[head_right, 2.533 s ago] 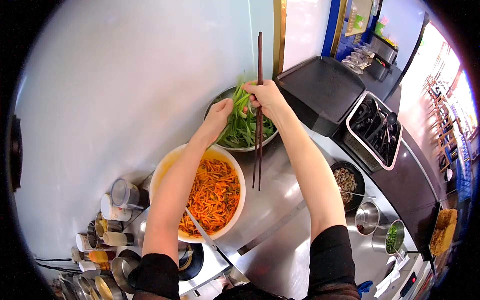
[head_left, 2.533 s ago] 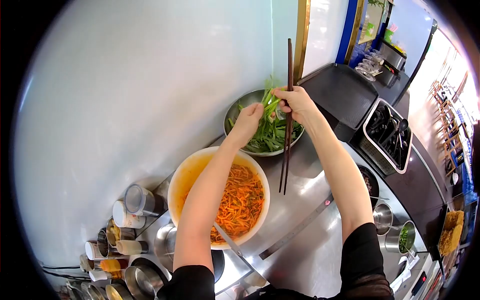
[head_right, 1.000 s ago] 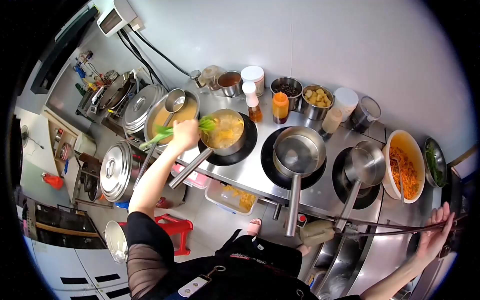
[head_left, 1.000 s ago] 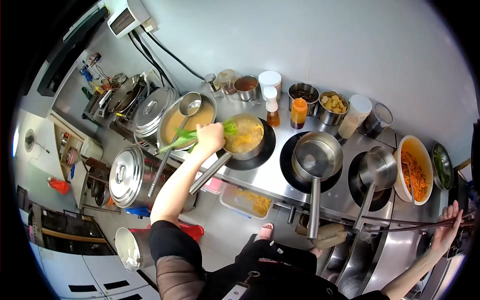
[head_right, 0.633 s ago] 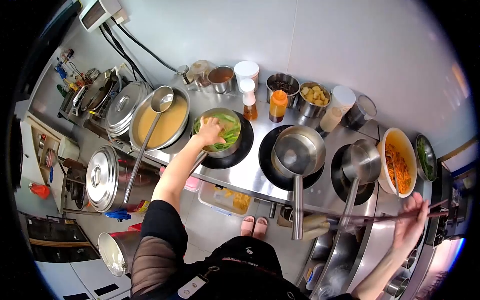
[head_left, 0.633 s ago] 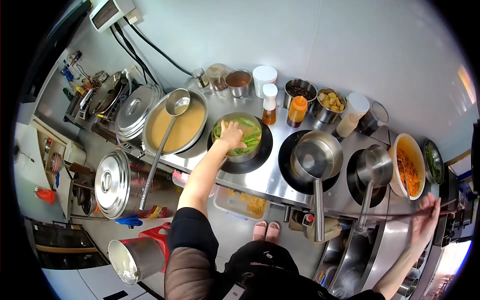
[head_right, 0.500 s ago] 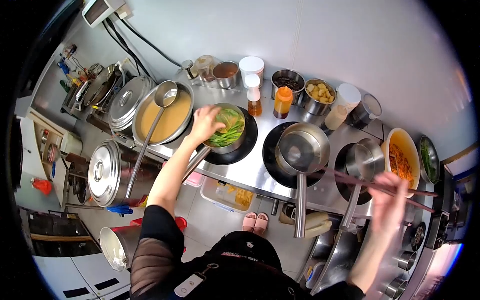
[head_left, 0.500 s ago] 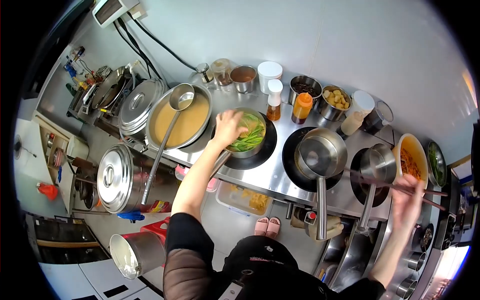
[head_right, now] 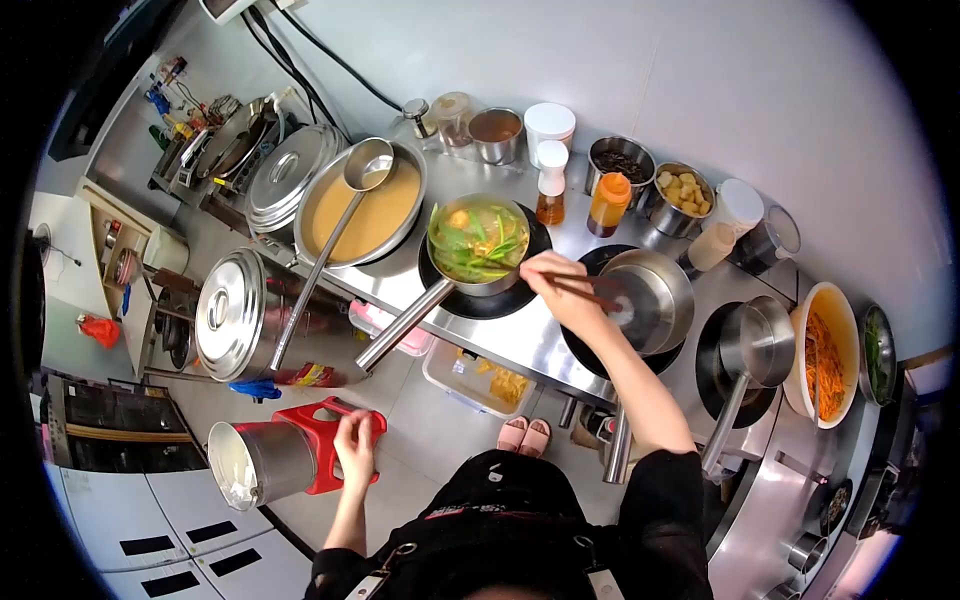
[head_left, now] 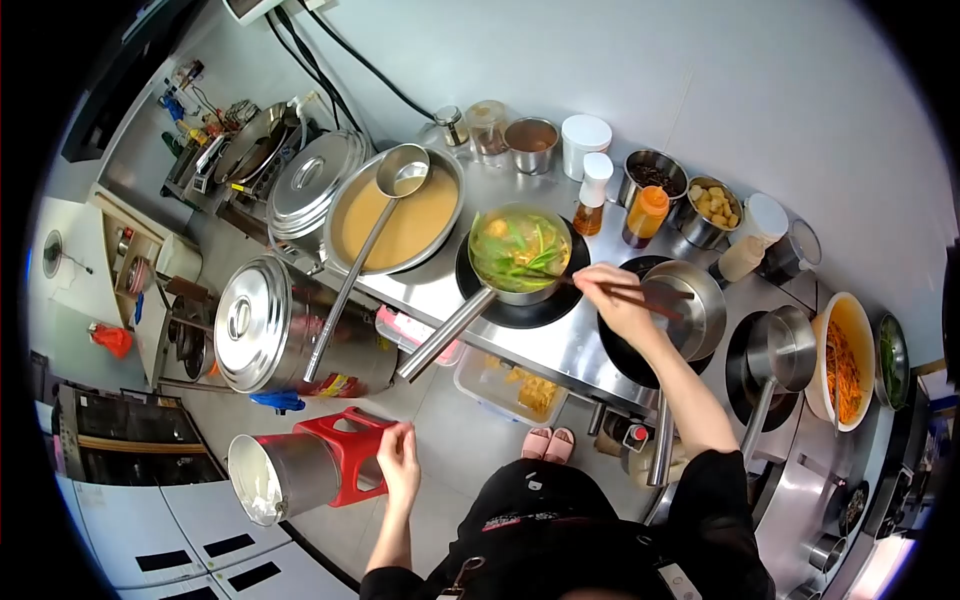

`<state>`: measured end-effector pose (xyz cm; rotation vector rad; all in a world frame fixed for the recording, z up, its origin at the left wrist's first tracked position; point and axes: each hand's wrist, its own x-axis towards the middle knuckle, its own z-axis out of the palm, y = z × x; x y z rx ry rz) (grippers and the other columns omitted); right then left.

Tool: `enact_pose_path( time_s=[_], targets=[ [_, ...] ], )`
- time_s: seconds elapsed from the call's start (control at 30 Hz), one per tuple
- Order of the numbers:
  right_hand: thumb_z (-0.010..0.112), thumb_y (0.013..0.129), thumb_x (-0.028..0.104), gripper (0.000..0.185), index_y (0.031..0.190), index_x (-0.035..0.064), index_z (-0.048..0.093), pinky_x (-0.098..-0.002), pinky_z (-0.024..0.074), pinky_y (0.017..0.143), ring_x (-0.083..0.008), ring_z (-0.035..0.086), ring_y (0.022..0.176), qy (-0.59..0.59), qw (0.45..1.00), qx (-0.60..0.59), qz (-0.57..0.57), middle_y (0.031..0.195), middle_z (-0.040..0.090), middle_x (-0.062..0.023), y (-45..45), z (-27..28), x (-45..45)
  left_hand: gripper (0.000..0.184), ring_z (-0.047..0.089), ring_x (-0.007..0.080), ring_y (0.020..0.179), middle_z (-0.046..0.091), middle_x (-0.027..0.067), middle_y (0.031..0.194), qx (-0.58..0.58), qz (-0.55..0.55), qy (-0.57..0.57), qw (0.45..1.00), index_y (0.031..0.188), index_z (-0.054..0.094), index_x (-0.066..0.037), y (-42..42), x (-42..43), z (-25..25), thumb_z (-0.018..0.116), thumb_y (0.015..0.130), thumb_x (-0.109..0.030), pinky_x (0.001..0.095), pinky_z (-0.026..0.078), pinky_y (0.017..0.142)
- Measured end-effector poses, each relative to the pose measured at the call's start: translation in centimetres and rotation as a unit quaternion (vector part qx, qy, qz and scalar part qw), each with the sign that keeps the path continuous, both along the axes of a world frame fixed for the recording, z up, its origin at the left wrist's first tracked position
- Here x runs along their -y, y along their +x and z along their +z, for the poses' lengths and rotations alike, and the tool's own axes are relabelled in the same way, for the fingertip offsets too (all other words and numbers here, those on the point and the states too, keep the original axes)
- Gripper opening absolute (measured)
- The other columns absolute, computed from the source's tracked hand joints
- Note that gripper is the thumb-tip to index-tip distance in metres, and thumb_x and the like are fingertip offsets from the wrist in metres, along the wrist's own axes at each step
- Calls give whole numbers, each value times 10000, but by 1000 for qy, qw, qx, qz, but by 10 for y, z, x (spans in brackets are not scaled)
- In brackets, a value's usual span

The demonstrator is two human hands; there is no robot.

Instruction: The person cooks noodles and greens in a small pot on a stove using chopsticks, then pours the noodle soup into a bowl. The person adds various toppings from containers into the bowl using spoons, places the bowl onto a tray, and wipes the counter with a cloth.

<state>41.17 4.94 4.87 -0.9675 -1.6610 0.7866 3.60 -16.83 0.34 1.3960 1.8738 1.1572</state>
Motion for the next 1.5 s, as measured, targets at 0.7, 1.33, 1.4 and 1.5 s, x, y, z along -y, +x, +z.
enact_pose_path(
  time_s=[0.7,1.33,1.4,1.5],
  targets=[
    [626,866,66,122,942,-15,677,-309,513,767,-230,660,848,-7,988,114,-108,926,686,-130,-89,-5,14,211,621,152,828,659,105,905,168,-93,-141,971,1080,579,79,-116,-41,-53,562,927,-66,271,497,775],
    [628,874,122,150,908,-21,664,-310,507,701,-203,642,774,-72,977,138,-145,838,677,-121,-117,39,19,191,613,121,769,667,83,872,146,-178,-158,960,1047,601,61,-174,-61,-85,565,935,-90,246,494,704],
    [624,880,129,161,905,-25,662,-308,497,696,-194,631,769,-54,975,101,-188,845,673,-113,-112,42,16,201,635,158,778,677,122,876,150,-175,-157,960,1040,616,79,-174,-63,-85,583,905,-66,278,507,723],
    [633,879,122,151,890,-24,667,-287,478,700,-192,606,750,-22,961,105,-254,817,658,-113,-106,76,27,198,636,160,780,679,123,867,160,-162,-171,959,1030,618,79,-175,-61,-82,583,902,-68,277,506,721]
  ],
)
